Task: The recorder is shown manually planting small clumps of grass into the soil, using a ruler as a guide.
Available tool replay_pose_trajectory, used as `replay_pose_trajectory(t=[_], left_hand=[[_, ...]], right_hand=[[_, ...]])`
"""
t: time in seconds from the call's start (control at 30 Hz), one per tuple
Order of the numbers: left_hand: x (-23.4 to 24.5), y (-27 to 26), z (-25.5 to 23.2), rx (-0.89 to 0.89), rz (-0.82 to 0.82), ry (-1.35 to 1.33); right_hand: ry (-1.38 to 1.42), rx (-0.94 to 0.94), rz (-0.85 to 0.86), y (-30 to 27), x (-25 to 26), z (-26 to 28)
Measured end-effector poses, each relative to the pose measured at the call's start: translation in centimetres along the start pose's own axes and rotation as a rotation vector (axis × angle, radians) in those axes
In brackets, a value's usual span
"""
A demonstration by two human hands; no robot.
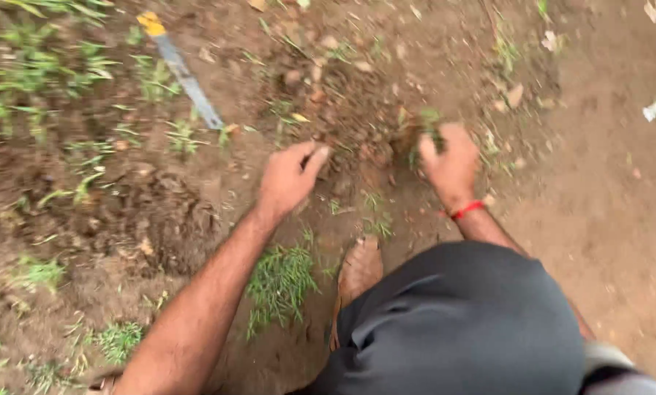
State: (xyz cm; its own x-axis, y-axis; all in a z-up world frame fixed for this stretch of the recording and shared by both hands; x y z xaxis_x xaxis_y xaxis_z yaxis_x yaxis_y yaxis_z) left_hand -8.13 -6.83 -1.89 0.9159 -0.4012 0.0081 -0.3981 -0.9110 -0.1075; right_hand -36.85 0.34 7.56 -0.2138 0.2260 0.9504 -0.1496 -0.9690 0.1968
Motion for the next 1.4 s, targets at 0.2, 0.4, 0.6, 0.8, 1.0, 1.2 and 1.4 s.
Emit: replay_pose_trajectory(t=[0.2,0.4,0.6,0.8,1.0,1.2,1.4], left_hand=[[1.1,0.5,-2.1,0.023,0.021,0.125],[0.2,-0.8,-1.2,0.034,0.06,0.099],[-0.9,-1.7,-2.1,0.065,0.075,0.099],[2.1,0.8,-1.8,0.086,-0.033,0.191],[4.3,2.0,-3.9,0.012,-0.128,0.129],[6.0,2.1,-5.9,-0.042,-0.21,0.101],[8.1,1.9,-5.2,0.325,-0.086,0.174]], right_hand=[[-0.173,-0.005,0.033,2.0,-0.8,0.2],[0.478,-0.583,0.262,1.2,-3.9,-1.5],[1.038,-0.781,0.385,-1.2,-9.7,-2.4],[0.559,-0.412,0.819,7.0,-9.7,7.6],[0.701,-0.308,0.382,20.7,-2.0,14.0],[0.621,-0.075,0.066,24.2,1.9,19.5],[0.252,0.094,0.358,20.4,-5.9,23.2]])
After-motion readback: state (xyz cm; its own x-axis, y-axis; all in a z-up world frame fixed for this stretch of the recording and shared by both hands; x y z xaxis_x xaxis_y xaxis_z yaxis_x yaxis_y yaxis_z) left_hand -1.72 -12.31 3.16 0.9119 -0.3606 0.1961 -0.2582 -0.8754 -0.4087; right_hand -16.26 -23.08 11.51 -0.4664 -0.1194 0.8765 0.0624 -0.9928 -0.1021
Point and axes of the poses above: each hand's wrist, its own y-axis towards the middle knuckle, its own x-axis out of the back of the hand, z = x × y, the point moved 9 cm from there along y, towards the middle knuckle, and after that the axes turned 8 degrees about -y, right-handed, at the moved point
